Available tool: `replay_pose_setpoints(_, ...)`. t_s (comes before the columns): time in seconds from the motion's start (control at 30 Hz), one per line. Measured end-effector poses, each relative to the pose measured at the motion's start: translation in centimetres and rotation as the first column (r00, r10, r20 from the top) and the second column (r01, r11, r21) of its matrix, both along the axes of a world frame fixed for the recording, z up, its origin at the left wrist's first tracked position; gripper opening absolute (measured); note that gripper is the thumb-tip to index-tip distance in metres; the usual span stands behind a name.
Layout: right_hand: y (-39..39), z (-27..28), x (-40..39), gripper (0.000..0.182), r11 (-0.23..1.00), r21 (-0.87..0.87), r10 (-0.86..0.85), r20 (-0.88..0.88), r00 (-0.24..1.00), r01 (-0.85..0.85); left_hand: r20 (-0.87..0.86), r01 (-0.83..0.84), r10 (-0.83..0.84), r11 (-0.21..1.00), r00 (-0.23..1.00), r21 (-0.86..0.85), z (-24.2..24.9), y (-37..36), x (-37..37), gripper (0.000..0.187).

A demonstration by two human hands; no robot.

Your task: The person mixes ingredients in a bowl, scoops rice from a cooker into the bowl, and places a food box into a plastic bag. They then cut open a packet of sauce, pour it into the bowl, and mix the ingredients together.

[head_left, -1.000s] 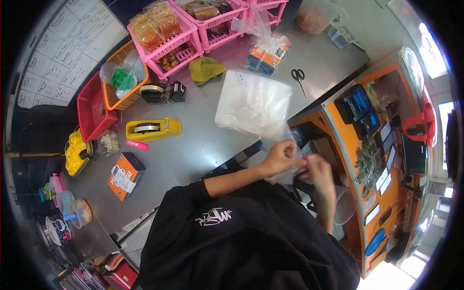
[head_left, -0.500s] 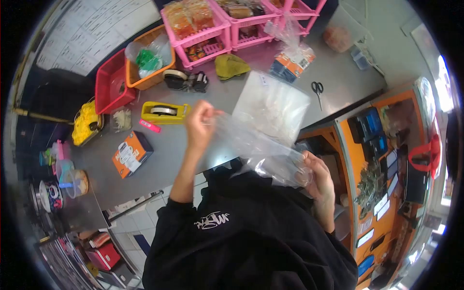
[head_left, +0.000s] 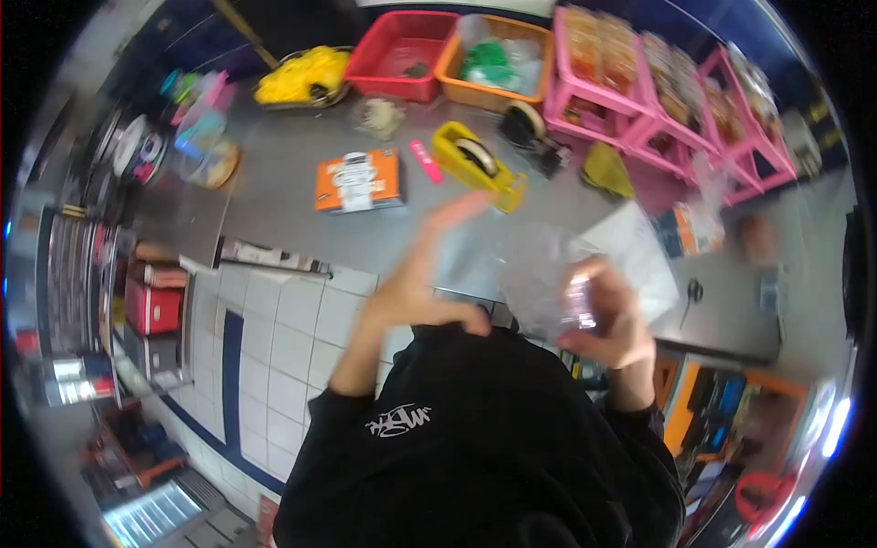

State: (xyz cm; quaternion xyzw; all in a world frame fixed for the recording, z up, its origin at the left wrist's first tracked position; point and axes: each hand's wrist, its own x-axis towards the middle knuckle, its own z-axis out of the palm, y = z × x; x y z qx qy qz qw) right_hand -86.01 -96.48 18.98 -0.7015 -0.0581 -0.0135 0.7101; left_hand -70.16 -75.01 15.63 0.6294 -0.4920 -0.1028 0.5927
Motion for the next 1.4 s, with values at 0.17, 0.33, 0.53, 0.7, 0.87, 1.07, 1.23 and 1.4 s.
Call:
replay_pose_setpoints(0.17, 1.5, -1.0, 10.0, 0.043, 0.687, -0.667, -0.164, 0.247, 0.955, 0.29, 0.349, -0.377, 0.292, 0.903, 0.891, 0.207, -3.5, 2.5, 2.8, 0.028)
replay_pose_setpoints(0.33, 3.6, 1.1, 17.3, 0.043, 0.35, -0.392, -0.196, 0.857, 0.476, 0.851, 0.654, -0.846, 0.716, 0.487, 0.243, -0.219, 0.9, 13.9, 5.7, 0.019)
replay_pose_setpoints(0.53, 12.3, -15.9, 19.8, 0.015, 0.851, -0.502, 0.161, -0.025, 0.987, -0.151, 0.234, -0.959, 0.958, 0.104, 0.168, 0.264, -10.9, 23.6, 3.5, 0.017)
replay_pose_setpoints(0.7, 18.6, -11.2, 16.9, 0.02, 0.605, 0.717, 0.485, -0.676, 0.554, 0.346, -0.242, -0.662, 0.88, 0.469, 0.409, 0.585, -11.5, 30.4, -2.2, 0.015)
replay_pose_setpoints(0.87, 20.9, -17.3, 18.7, 0.025, -0.018, 0.994, 0.447, -0.087, 0.89, 0.106, -0.905, -0.808, 0.389, 0.581, 0.174, 0.095, -7.4, 32.9, -1.8, 0.025)
replay_pose_setpoints(1.07, 23.3, -11.5, 19.1, 0.034, 0.187, 0.858, 0.501, -0.503, 0.704, 0.479, -0.905, -0.8, -0.023, 0.459, 0.425, -0.387, -6.2, 37.0, 2.7, 0.036)
replay_pose_setpoints(1.23, 17.8, -12.9, 25.3, 0.063, 0.849, 0.527, 0.251, -0.347, 0.903, -0.034, 0.088, -0.543, 0.668, 0.514, 0.739, 0.664, -4.0, 34.6, 5.6, 0.049)
replay_pose_setpoints(1.4, 16.6, -17.7, 33.8, 0.103, 0.291, -0.954, 0.287, 0.16, 0.945, 0.073, 0.217, -0.708, 0.733, 0.467, 0.645, 0.53, -3.2, 29.9, 8.2, 0.063)
